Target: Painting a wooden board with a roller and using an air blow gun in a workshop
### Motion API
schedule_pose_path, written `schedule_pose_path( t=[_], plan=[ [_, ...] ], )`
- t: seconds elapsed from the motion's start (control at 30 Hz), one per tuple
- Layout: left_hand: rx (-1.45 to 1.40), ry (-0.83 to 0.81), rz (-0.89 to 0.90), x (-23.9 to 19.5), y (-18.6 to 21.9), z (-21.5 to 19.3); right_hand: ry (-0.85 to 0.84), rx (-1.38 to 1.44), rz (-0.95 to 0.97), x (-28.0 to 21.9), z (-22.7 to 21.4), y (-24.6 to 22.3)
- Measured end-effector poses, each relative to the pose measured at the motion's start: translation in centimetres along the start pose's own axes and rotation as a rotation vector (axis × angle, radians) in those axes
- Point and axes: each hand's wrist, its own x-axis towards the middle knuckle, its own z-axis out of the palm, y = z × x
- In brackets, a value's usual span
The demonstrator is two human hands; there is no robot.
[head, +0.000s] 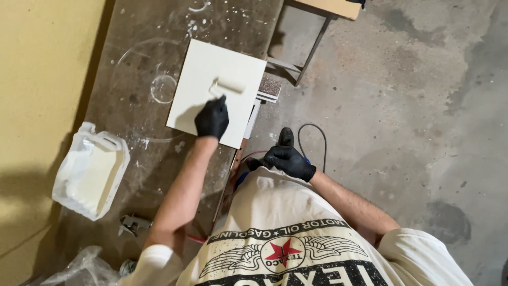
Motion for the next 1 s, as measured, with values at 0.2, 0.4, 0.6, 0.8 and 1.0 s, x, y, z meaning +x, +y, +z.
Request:
schedule_pose_path(
  t=[0.2, 0.4, 0.6, 0.8, 1.0],
  plan=[
    [-0.058, 0.145, 0.028, 9.5, 2.3, 3.9, 0.047, -0.001, -0.006, -0.3, -1.3, 1.0],
    [-0.055, 0.071, -0.004, 1.5, 1.4, 0.1, 0.02, 0.021, 0.05, 0.1, -1.3, -0.1],
    [0.186, 0.297, 0.156, -12.4, -2.9, -4.1, -0.05, 0.032, 0.093, 0.8, 0.7, -0.6],
    [0.219, 0.252, 0.071, -19.1, -3.6, -9.1, -0.099, 0.015, 0.071, 0.5, 2.7, 0.9],
    [0.02, 0.14, 0.041, -18.9, -2.7, -9.2, -0.07, -0.032, 0.101, -0.8, 2.2, 0.8]
  ],
)
